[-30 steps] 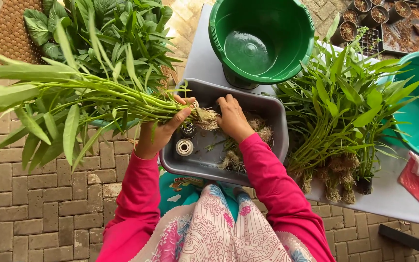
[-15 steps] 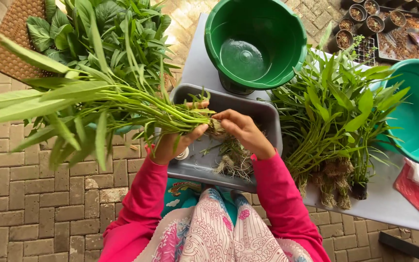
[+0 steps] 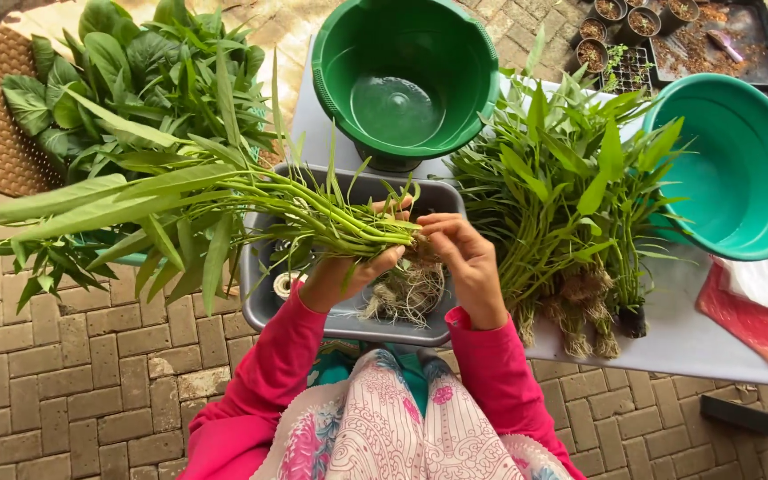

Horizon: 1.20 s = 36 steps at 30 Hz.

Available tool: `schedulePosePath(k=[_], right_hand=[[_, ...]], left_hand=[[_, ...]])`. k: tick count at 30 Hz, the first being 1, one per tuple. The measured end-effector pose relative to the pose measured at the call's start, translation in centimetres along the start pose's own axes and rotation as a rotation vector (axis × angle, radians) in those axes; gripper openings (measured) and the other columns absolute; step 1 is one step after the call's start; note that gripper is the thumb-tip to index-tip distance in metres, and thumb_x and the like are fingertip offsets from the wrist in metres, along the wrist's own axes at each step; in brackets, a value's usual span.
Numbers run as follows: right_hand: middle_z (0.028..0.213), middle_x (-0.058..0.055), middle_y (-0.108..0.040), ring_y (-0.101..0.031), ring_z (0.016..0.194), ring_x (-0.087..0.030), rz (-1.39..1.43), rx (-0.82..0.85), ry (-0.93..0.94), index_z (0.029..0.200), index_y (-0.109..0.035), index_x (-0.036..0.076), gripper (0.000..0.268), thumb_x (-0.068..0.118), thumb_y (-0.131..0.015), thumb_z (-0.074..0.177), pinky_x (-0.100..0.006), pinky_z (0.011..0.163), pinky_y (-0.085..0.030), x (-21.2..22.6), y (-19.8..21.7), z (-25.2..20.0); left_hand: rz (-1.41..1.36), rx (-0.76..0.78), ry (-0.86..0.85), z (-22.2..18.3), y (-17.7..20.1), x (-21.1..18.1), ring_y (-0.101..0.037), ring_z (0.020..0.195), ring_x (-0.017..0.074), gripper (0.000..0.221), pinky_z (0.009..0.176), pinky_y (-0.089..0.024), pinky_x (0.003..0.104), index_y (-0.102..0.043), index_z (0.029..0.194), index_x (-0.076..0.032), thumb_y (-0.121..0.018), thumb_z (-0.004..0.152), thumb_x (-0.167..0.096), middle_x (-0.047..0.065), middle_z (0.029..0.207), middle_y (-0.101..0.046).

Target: Prepare water spinach for hydroponic planting by inserting stems into net pots and cleaning the roots.

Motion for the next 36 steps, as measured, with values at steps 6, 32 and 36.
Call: schedulePosePath(k=[6,32,36], right_hand=[[0.113,-0.005,-0.066,-0.063,0.1,-0.008,0.041,-0.02,-0.101,0.115,-0.067,-0.002,0.016,0.007,-0.064,0.102,-0.024,0.09,-0.053,-3.0,3.1,-1.0],[0.099,-0.004,-0.073,-0.068,0.082,-0.009,0.602,0.241,-0.56,0.121,-0.069,-0.005,0.028,0.016,-0.059,0.105,-0.024,0.071,-0.053,-10.4,4.4,-2.5],[0.088,0.0,-0.071,-0.063,0.072,-0.005,0.48,0.185,-0.484,0.111,-0.073,-0.003,0.022,0.015,-0.062,0.105,-0.022,0.063,-0.05,-8.4,2.7,-1.9]], left_hand=[[-0.071,0.055,0.071,-0.9,-1.7,3.4,-0.06,0.13,0.0176,0.053,0.111,-0.05,0.033,-0.051,0.148,-0.005,-0.065,0.097,0.004,0.01,0.151,-0.057],[-0.256,-0.116,0.136,-3.1,-3.2,-0.6,-0.07,0.11,0.0148,0.032,0.101,-0.055,0.031,-0.059,0.122,-0.002,-0.07,0.092,-0.003,0.009,0.115,-0.075],[-0.111,-0.176,0.13,-3.4,-3.3,-0.2,-0.071,0.105,0.0143,0.025,0.095,-0.057,0.03,-0.063,0.118,0.0,-0.072,0.095,-0.003,0.01,0.11,-0.076]])
Point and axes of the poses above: each hand's wrist, its own z-axis towards the middle knuckle, its own y-axis out of the back of the hand, x = y × z, the point moved 4 cm from there along z, towards the middle knuckle
